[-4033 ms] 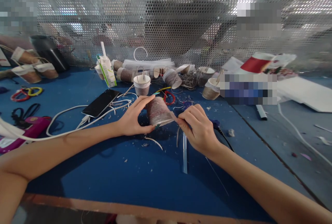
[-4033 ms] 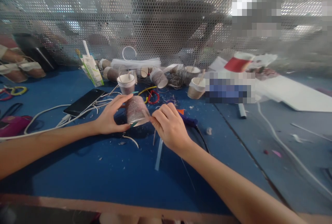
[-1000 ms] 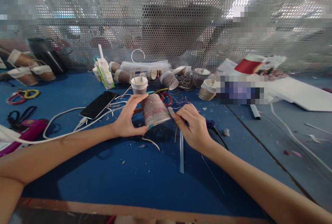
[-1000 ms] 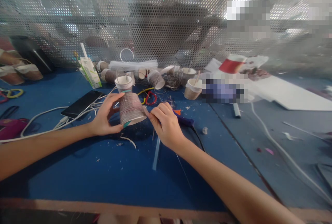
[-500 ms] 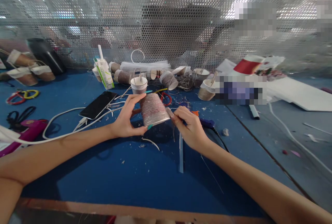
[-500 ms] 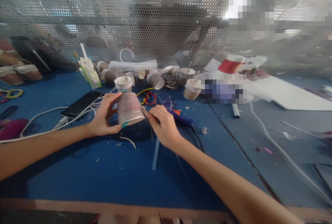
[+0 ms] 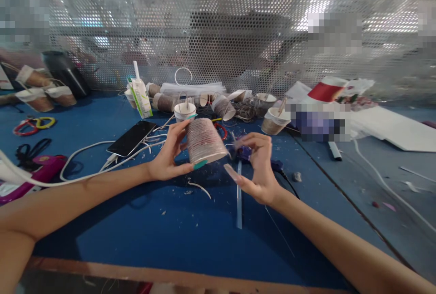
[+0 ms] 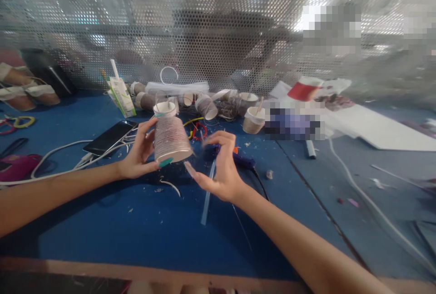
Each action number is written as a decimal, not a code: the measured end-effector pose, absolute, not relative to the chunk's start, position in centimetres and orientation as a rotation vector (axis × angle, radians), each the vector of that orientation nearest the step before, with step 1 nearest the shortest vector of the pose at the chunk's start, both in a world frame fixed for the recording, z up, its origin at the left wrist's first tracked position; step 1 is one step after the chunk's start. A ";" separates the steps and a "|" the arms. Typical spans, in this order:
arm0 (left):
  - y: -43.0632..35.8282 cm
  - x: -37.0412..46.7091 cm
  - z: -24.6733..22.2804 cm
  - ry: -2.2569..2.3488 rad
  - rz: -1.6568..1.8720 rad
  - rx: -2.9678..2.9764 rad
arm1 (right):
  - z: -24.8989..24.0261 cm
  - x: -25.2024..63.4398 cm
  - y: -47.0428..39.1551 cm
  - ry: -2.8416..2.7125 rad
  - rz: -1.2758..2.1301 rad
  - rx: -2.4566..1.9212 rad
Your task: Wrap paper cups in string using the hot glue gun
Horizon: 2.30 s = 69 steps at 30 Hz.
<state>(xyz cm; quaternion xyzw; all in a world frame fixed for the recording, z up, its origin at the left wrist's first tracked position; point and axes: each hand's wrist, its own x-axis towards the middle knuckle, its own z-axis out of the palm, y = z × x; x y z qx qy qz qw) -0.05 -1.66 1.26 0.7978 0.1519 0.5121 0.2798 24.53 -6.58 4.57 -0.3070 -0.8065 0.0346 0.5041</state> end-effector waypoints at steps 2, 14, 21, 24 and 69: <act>-1.6 0.0 1.2 0.417 1.439 2.156 | 4.5 24.8 -6.5 -1.806 -0.062 -0.759; -1.6 -0.1 0.7 0.306 1.335 2.179 | 5.0 23.5 -7.2 -2.094 0.123 -0.700; -1.7 -0.2 1.3 0.306 1.219 2.328 | 4.6 23.2 -7.9 -2.190 0.200 -0.844; -1.6 -0.1 1.5 0.407 1.193 2.444 | 4.7 23.2 -7.8 -2.192 0.125 -0.914; -0.6 0.3 1.4 0.636 1.431 1.701 | 8.4 26.8 -5.5 -2.029 -0.205 -2.068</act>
